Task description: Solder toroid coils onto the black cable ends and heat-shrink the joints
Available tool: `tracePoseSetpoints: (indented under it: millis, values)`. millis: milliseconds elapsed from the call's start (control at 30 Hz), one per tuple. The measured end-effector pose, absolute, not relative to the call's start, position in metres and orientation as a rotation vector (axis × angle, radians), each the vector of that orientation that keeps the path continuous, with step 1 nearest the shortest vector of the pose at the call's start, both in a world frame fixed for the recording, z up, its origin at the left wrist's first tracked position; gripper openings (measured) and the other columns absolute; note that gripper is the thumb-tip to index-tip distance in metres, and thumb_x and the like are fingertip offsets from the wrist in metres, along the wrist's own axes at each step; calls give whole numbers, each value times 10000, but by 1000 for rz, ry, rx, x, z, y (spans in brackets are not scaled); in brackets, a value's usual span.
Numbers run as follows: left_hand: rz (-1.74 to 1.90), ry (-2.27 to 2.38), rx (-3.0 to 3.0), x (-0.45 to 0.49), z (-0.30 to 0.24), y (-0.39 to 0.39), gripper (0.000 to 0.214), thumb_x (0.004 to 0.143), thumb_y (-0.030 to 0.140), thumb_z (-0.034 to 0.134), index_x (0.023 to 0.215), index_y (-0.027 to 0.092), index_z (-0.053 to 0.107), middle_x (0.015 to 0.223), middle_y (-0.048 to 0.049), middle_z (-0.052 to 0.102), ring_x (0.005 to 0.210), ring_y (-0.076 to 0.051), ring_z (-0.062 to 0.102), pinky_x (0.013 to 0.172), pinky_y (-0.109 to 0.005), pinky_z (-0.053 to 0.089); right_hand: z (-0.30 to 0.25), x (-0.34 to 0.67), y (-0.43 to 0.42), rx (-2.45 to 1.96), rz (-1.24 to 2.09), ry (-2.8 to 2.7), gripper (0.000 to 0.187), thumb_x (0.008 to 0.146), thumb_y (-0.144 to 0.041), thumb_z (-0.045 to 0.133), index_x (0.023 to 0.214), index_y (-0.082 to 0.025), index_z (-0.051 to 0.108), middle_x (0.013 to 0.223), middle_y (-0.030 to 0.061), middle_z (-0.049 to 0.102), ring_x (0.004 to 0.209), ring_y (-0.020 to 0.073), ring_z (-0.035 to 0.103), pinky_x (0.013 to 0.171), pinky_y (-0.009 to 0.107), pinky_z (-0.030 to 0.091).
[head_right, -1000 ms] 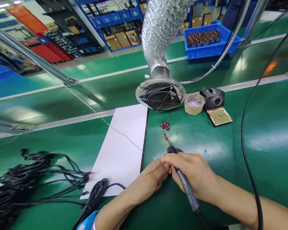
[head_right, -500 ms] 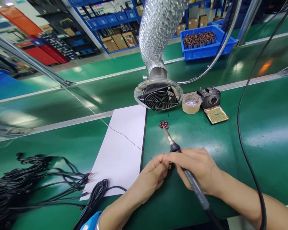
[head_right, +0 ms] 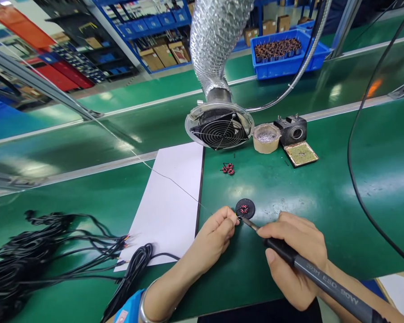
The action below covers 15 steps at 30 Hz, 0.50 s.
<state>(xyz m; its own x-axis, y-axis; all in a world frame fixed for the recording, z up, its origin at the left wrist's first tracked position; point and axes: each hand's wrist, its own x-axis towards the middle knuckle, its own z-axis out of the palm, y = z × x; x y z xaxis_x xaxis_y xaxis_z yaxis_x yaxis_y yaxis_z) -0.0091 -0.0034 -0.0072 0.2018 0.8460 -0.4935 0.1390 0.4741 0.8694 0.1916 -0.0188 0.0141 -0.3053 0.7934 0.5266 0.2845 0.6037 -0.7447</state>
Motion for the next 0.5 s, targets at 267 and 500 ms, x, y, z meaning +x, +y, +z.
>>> tracePoseSetpoints:
  millis: [267, 500]
  values:
    - [601, 1299, 1007, -10, -5, -3, 185, 934, 278, 391, 793, 198, 480, 566, 95, 329, 444, -63, 209, 461, -201, 197, 13, 188, -17, -836, 637, -1863, 267, 783, -92, 527, 1024, -135, 633, 689, 33, 574, 532, 140, 492, 488, 303, 381]
    - [599, 1298, 1035, -11, -8, -3, 199, 945, 302, 395, 792, 201, 473, 571, 96, 333, 446, -62, 219, 461, -197, 212, 18, 187, -16, -839, 621, -1893, 257, 788, -100, 510, 1008, -121, 643, 645, 18, 541, 523, 140, 497, 480, 298, 382]
